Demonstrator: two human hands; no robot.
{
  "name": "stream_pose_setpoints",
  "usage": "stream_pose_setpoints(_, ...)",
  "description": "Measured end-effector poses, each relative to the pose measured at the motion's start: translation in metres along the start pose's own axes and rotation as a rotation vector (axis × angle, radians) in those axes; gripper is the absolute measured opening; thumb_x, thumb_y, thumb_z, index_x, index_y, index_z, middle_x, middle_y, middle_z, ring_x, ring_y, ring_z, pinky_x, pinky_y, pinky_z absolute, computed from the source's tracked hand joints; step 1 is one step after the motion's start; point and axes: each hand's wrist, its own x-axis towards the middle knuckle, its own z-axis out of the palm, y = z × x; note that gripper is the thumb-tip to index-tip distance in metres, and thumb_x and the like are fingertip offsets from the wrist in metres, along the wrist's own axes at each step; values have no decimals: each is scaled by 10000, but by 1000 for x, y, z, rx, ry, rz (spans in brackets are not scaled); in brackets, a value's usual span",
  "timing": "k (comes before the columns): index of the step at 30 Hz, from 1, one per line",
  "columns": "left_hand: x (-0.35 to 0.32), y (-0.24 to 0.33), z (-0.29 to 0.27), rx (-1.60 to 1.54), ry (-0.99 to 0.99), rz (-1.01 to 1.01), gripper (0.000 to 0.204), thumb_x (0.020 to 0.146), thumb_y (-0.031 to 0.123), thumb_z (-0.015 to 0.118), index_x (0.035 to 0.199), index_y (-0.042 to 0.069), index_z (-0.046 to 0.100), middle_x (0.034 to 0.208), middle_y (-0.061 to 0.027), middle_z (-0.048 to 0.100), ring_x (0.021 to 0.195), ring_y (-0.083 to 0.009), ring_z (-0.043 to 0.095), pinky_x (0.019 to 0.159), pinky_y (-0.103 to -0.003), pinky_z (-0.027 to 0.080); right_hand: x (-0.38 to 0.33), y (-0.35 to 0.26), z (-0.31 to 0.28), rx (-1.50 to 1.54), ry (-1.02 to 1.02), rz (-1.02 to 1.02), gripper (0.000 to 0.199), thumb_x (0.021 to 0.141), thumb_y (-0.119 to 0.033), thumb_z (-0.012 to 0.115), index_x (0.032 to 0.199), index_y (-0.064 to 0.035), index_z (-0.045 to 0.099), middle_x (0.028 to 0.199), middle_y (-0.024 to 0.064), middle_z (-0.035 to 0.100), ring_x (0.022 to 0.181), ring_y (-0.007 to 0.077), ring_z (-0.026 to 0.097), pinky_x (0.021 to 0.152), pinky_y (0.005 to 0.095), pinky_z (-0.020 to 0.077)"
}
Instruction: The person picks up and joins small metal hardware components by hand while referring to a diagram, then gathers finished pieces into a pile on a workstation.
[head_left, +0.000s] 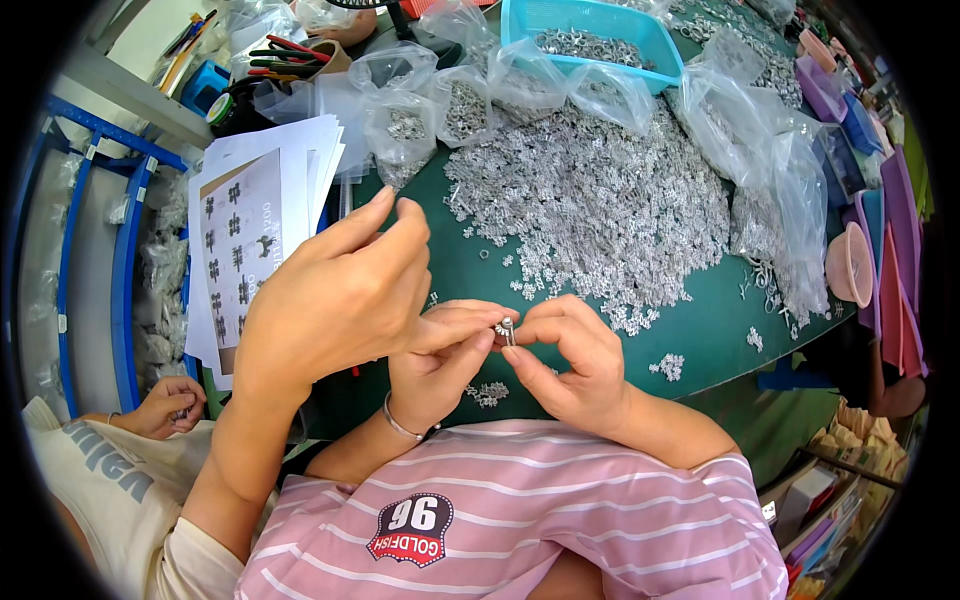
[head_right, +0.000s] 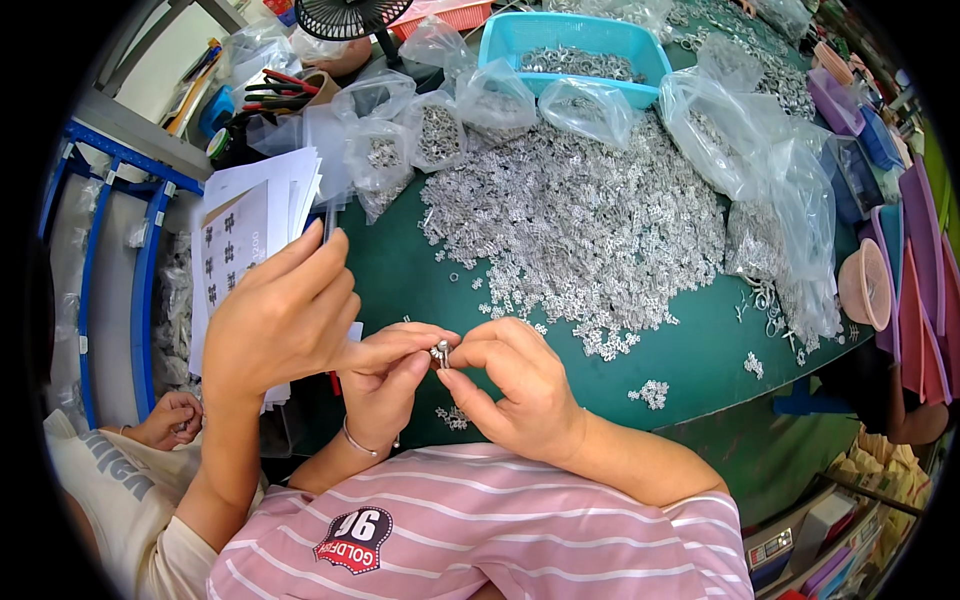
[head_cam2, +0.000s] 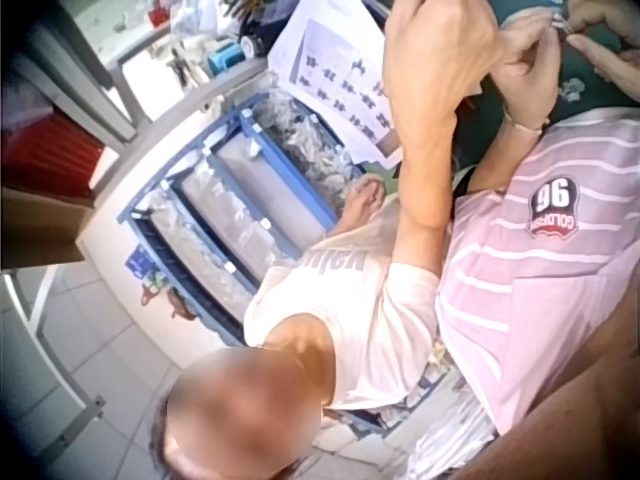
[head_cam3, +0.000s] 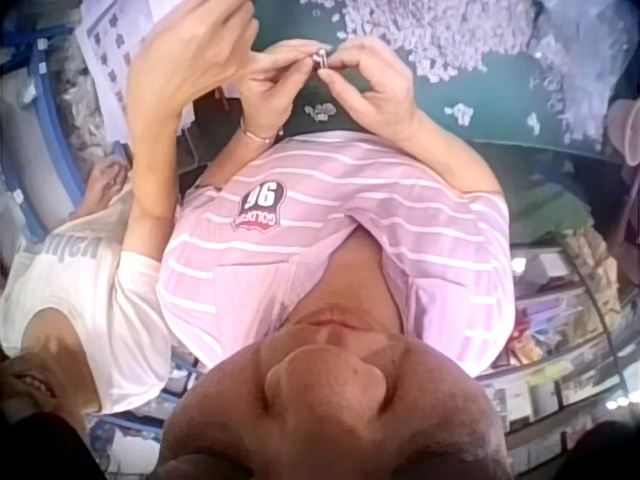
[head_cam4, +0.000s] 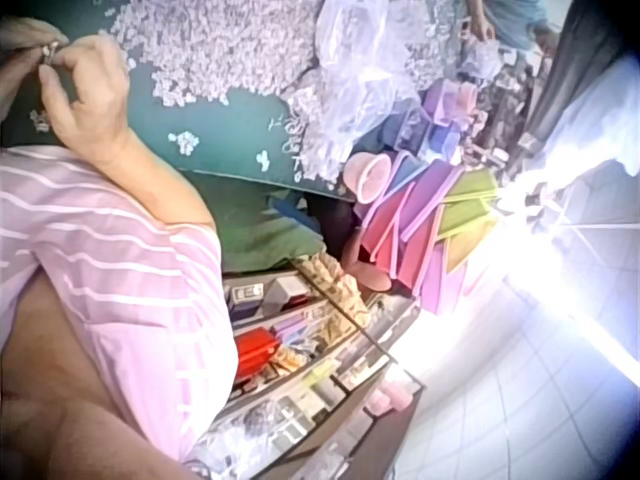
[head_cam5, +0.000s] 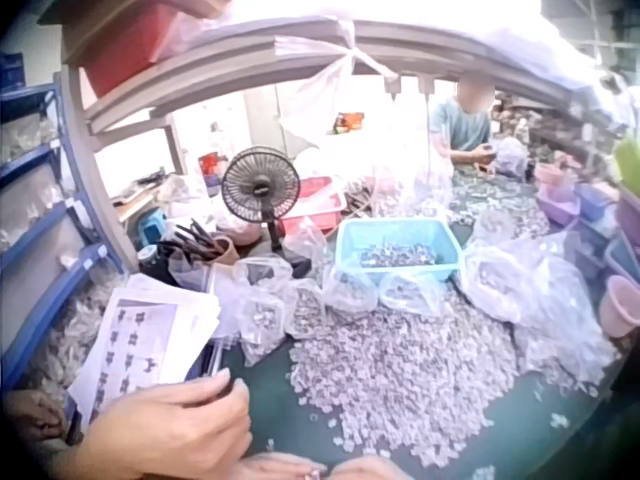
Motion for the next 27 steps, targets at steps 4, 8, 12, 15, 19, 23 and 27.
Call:
stream_pose_setpoints(4, -1, -5, 0, -115, -13, -19, 196, 902, -99, 594, 1090, -61, 639, 1136, -182, 644, 1025, -203, 646, 871, -312, 551, 0, 0, 0, -10, 0, -1, 178, 764, -5, 758, 901, -31, 647, 874, 104, 633, 766, 255, 615, 659, 340, 481)
stream_pose_setpoints(8, 1, -5, 1, -134, -20, -23, 224, 889, -110, 608, 1106, -61, 633, 1159, -180, 624, 1023, -199, 638, 879, -315, 546, -1, 2, 0, -25, -5, -2, 188, 762, -3, 758, 914, -34, 653, 900, 108, 626, 770, 257, 611, 656, 341, 480)
stream_pose_setpoints(12, 1, -7, -1, -78, -17, 40, 256, 865, -115, 644, 1114, -61, 626, 1158, -171, 602, 1018, -202, 629, 881, -318, 544, -1, 3, -2, -44, -22, -15, 203, 763, 2, 754, 941, -28, 661, 926, 117, 618, 785, 255, 608, 664, 331, 485)
stream_pose_setpoints(15, 3, -5, 3, -102, 7, 79, 302, 845, -110, 675, 1135, -57, 613, 1147, -163, 594, 1007, -207, 629, 880, -326, 546, 1, 2, -5, 22, -54, 39, 200, 777, 3, 743, 959, -14, 661, 933, 119, 616, 800, 242, 610, 687, 316, 492)
stream_pose_setpoints(19, 3, -5, 2, -3, -14, 139, 356, 837, -92, 695, 1171, -38, 587, 1155, -164, 595, 1031, -231, 632, 895, -344, 540, -2, 5, -4, 216, -79, 157, 173, 814, -5, 721, 974, 4, 656, 938, 116, 617, 814, 214, 612, 716, 299, 501)
stream_pose_setpoints(23, 1, -3, 3, 20, -46, 137, 380, 851, -58, 700, 1201, -12, 559, 1162, -163, 591, 1077, -260, 623, 908, -358, 523, -2, 4, -5, 301, -89, 202, 144, 843, -16, 706, 977, 8, 659, 937, 116, 622, 815, 203, 610, 714, 298, 499)
stream_pose_setpoints(27, 1, -3, 4, 60, -49, 145, 386, 847, -70, 697, 1200, -9, 552, 1154, -160, 585, 1066, -251, 618, 903, -354, 520, -4, 7, -4, 290, -76, 179, 130, 853, -25, 707, 972, 7, 667, 915, 108, 635, 810, 197, 609, 707, 291, 492)
